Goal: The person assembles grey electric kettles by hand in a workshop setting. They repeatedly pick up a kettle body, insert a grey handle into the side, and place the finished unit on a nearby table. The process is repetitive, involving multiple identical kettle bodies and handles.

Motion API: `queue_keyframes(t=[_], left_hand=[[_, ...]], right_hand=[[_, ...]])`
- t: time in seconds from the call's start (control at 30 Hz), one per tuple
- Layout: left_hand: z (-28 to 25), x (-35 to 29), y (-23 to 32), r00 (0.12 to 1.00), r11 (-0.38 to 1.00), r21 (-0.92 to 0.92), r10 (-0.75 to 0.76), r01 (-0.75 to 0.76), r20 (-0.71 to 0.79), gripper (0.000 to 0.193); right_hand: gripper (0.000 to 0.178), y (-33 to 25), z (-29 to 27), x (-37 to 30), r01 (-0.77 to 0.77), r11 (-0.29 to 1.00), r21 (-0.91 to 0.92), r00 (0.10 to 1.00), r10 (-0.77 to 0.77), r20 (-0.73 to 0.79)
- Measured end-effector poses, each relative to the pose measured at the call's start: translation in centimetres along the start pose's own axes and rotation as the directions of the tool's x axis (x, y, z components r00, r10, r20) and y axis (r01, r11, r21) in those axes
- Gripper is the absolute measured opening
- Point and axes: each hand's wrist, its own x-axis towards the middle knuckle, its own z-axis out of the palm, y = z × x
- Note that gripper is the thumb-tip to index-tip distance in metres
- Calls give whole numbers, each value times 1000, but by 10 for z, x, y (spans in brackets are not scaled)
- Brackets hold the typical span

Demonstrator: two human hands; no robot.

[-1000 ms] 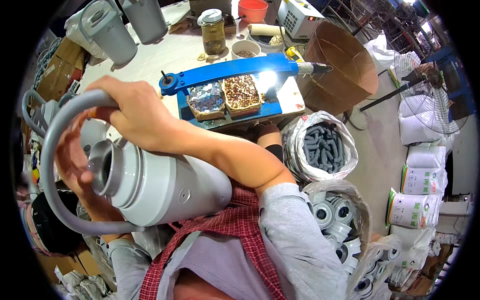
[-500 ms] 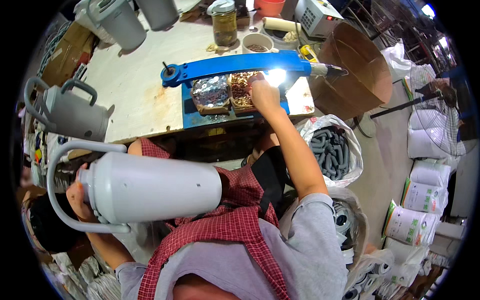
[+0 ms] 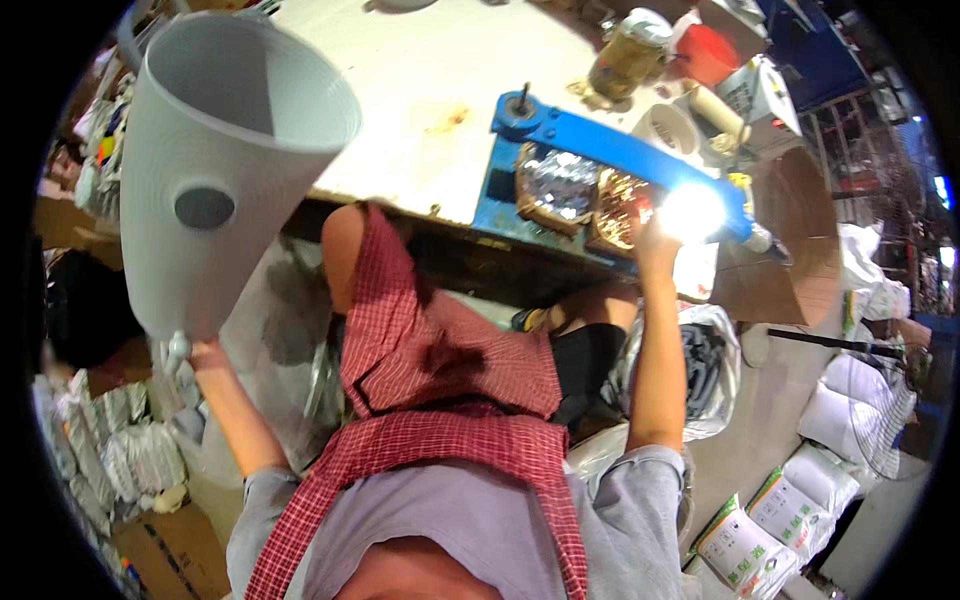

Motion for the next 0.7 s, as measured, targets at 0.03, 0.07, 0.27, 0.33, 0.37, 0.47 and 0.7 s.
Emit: queue_keyframes(t=[0.03, 0.07, 0.27, 0.33, 0.37, 0.47, 0.7], left_hand=[[-1, 0, -7, 1000, 1000, -1, -10, 10, -8, 44], [-3, -1, -11, 1000, 1000, 0, -24, 24, -15, 44], [-13, -12, -20, 998, 998, 28, -47, 48, -42, 44], [-8, -14, -23, 998, 998, 32, -56, 58, -41, 43], [-5, -13, -25, 997, 998, 32, -59, 60, -39, 43], [-2, -12, -27, 997, 997, 32, -64, 65, -38, 43], [-2, -13, -33, 997, 997, 40, -69, 71, -45, 43]], right_hand=[[15, 10, -6, 1, -38, 996, -81, 999, 40, 30], [15, 5, -22, 4, 30, 998, -47, 998, -33, -51], [9, -139, -126, 27, -88, 252, 964, 991, 122, 59], [10, -165, -133, 57, 22, 229, 973, 998, 46, -34], [9, -176, -128, 74, 81, 214, 973, 997, -6, -82], [10, -191, -106, 99, 199, 471, 859, 980, -92, -176], [9, -198, -93, 105, 288, 576, 765, 958, -175, -229]])
